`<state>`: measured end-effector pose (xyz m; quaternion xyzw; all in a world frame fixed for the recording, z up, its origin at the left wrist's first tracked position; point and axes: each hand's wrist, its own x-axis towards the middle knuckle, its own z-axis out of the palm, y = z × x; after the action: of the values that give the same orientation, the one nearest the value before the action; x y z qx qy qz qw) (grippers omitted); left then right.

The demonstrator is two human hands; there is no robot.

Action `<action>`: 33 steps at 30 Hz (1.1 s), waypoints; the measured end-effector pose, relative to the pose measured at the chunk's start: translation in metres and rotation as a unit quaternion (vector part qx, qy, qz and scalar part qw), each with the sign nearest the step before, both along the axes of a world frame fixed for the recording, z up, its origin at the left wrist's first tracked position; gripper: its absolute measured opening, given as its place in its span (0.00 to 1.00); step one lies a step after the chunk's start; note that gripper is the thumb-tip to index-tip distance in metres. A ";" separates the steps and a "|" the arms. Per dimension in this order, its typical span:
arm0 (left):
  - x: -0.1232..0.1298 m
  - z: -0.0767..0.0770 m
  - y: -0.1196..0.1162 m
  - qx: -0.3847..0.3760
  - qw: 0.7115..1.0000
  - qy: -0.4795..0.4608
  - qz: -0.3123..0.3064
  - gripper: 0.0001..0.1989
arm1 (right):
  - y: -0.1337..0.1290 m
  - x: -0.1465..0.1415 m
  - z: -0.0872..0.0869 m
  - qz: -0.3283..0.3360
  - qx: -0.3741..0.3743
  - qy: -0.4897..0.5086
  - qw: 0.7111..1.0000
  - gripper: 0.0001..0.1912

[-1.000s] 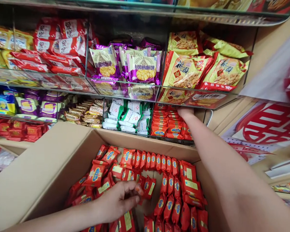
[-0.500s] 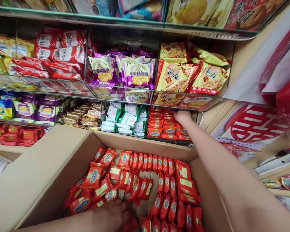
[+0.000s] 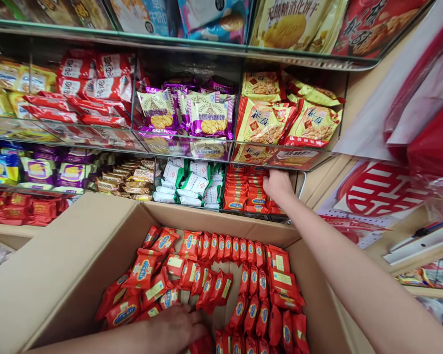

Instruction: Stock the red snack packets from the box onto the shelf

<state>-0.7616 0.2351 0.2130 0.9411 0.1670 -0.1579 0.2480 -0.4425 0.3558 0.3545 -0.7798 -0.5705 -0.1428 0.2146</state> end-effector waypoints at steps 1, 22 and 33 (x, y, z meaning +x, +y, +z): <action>0.001 0.003 0.000 0.029 0.999 0.018 -0.020 0.25 | -0.013 -0.011 -0.001 0.046 0.036 -0.009 0.998 0.15; 0.016 0.055 0.017 -0.357 0.754 -0.408 0.371 0.29 | -0.172 -0.139 -0.090 0.154 -0.088 0.698 0.694 0.26; 0.019 0.062 0.024 -0.495 0.645 -0.363 0.455 0.24 | -0.172 -0.136 -0.095 0.210 -0.101 0.582 0.779 0.18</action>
<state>-0.7430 0.2588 0.2750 0.4652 0.3680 0.2702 0.7584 -0.5788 0.1840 0.2592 -0.5926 -0.4972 0.4453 0.4509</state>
